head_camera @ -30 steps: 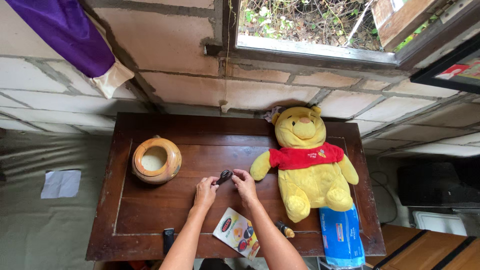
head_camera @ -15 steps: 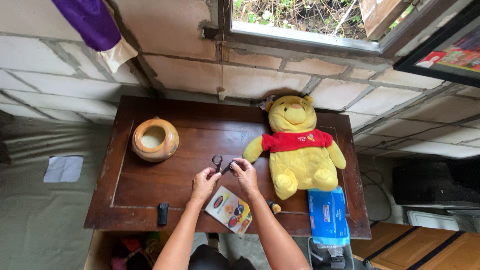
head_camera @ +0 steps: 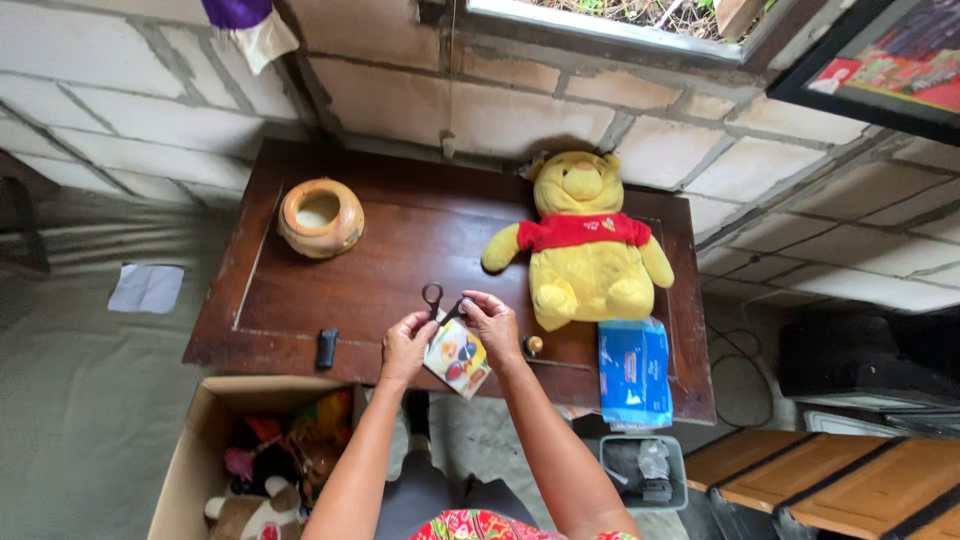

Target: The person sorts various toys and household items from a wooden table into a cardboard box. They handle a plastic horse, a toy airplane, a plastic basket, a pink toy, a small electronic device, a stuffed monkey, and a plastic container, placing each into the box or onto a nearby shelf.

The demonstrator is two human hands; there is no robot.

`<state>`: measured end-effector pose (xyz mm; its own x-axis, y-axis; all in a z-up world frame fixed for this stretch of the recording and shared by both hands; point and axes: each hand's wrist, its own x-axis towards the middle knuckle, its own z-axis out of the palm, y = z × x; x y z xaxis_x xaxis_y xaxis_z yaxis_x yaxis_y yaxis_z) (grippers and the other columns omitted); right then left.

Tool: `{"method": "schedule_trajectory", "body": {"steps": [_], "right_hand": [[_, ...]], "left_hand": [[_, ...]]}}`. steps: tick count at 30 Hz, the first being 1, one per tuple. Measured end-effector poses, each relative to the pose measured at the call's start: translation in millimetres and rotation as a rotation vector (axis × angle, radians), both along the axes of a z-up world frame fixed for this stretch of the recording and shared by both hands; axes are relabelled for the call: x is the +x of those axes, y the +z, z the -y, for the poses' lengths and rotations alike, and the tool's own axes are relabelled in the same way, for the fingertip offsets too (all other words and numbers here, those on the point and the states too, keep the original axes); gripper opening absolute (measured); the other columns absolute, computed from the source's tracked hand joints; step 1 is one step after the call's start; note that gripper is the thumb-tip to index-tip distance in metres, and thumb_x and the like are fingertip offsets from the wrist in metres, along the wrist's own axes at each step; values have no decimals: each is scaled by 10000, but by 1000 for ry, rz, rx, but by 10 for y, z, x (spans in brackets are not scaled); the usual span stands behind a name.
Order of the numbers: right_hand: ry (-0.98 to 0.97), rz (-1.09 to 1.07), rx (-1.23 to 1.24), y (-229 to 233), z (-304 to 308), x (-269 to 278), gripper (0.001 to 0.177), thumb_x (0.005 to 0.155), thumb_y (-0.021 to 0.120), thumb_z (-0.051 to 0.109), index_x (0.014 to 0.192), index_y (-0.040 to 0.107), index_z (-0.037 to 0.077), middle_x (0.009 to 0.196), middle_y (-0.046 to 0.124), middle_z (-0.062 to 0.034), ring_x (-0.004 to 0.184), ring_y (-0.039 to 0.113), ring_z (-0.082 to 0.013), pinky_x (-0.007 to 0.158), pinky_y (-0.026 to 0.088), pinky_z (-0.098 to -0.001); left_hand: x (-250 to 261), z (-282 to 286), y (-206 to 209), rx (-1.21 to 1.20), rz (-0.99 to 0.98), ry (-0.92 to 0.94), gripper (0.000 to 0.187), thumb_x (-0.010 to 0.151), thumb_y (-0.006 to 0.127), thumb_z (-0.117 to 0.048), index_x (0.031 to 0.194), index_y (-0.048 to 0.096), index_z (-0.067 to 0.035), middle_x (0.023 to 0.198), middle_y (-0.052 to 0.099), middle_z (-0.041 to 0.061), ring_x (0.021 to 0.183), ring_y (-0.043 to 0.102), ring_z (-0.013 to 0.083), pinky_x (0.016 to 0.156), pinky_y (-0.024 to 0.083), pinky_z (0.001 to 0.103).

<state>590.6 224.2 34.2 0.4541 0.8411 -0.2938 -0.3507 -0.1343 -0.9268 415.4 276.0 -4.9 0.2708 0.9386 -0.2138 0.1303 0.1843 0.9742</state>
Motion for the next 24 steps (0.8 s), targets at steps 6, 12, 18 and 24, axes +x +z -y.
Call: {"method": "schedule_trajectory", "body": {"steps": [6,12,18,24], "right_hand": [[76,-13,38,137,448,-79,279,932,733,126,1198,750,43,908,744,-15,693,612,-67,619,492,-216],[139,-48,-4,150,838,-50,258,935,735,158,1172,733,56,919,753,-8,668,626,-57,592,482,-199],[187,5,-13,181,1091,-61,260,936,749,170,1159,743,36,922,754,-37,685,642,-60,588,486,-195],[174,-48,-37,229,1189,-91,267,938,720,187,1157,739,37,941,762,-45,703,696,-104,623,557,-228]], "left_hand": [[-64,532,134,69,-48,-61,308,893,750,-159,1175,745,-36,1064,773,60,904,727,122,821,586,284],[-159,940,249,199,-72,-80,289,909,723,-136,1183,758,-52,1129,774,58,1005,725,126,899,559,288],[-171,1240,229,188,-46,-44,303,894,731,-117,1187,751,-42,1106,784,41,981,712,108,881,558,279],[-192,1298,303,-13,85,2,325,916,727,-152,1227,740,-60,1055,781,55,889,695,83,801,579,273]]}}
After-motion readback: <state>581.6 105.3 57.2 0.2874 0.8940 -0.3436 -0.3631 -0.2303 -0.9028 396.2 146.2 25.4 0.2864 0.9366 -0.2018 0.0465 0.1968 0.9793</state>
